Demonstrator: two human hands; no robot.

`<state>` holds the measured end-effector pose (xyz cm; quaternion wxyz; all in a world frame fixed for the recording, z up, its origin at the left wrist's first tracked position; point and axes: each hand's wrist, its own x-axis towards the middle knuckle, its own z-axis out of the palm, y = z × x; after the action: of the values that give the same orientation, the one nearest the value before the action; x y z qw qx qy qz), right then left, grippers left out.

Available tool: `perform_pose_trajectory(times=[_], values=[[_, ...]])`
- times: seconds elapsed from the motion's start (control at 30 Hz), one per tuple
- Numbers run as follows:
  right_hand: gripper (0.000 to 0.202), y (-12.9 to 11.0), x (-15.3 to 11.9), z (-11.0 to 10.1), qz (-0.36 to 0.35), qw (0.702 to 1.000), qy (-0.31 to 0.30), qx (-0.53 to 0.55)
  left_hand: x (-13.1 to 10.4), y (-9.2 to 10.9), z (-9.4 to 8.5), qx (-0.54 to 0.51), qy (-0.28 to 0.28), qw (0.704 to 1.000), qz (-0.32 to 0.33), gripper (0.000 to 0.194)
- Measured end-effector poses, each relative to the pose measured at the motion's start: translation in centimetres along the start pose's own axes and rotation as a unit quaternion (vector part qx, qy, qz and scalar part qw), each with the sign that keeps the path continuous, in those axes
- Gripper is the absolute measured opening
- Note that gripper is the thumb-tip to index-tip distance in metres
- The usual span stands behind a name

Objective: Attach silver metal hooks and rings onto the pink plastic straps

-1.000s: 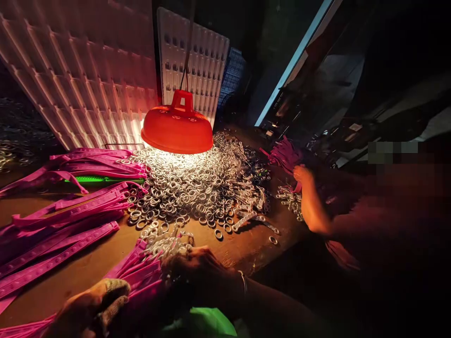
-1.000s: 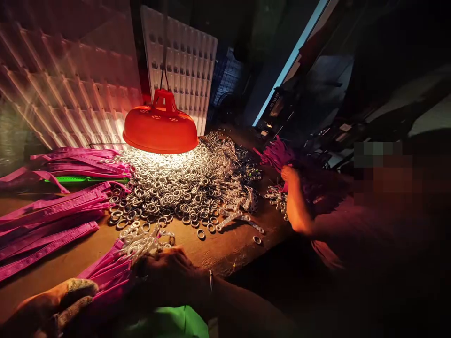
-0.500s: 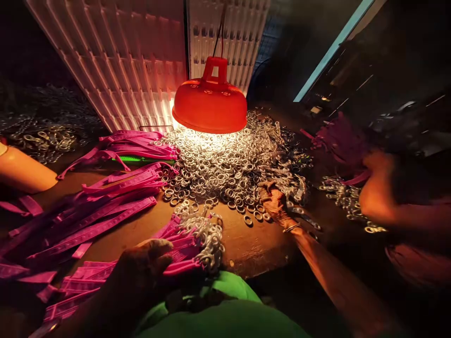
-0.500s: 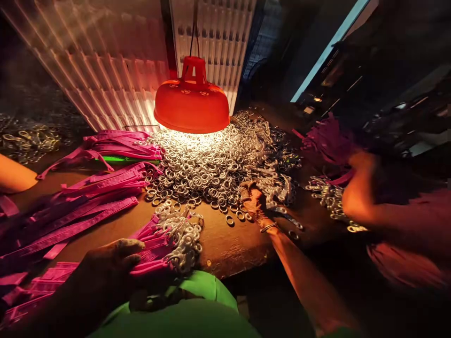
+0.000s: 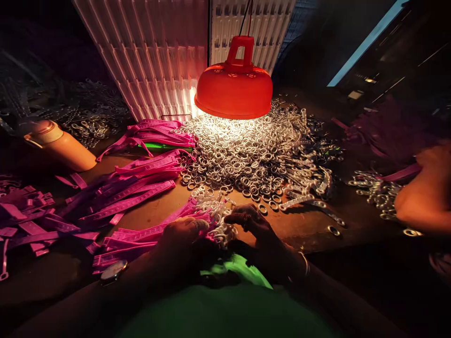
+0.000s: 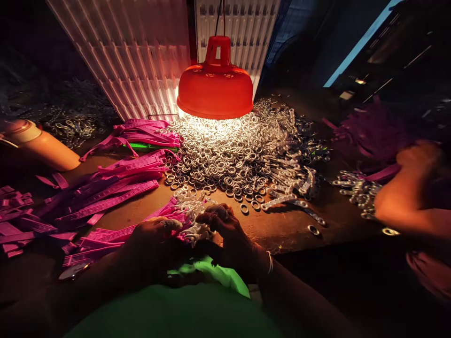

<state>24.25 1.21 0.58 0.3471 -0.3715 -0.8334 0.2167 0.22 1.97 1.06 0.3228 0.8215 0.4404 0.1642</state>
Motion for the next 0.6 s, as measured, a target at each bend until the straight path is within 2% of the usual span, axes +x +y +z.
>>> perform_pose_trajectory(times=[0.07,0.2,0.3,0.4,0.5,0.6], values=[[0.035,-0.8,0.5,0.5,-0.006,1.000,-0.011,-0.007,0.2,0.1,-0.2,-0.057,-0.005,0.998,-0.039,0.027],[0.021,-1.5,1.8,1.9,0.002,1.000,0.019,0.011,0.3,0.5,-0.5,-0.181,-0.001,0.980,-0.085,0.040],[0.018,-1.5,2.5,2.6,0.021,0.998,0.030,0.050,0.1,0.7,-1.2,-0.241,-0.012,0.965,-0.104,0.037],[0.014,-1.4,2.9,3.1,0.031,0.996,0.054,0.066,-0.2,0.1,-1.5,-0.245,0.020,0.961,-0.126,0.042],[0.011,-1.5,3.1,3.5,0.038,0.993,0.088,0.064,-0.1,-0.8,-1.0,-0.240,0.056,0.959,-0.140,0.046],[0.010,-1.8,3.5,3.5,0.040,0.991,0.116,0.056,0.2,-1.1,-0.2,-0.212,0.108,0.966,-0.097,0.049]])
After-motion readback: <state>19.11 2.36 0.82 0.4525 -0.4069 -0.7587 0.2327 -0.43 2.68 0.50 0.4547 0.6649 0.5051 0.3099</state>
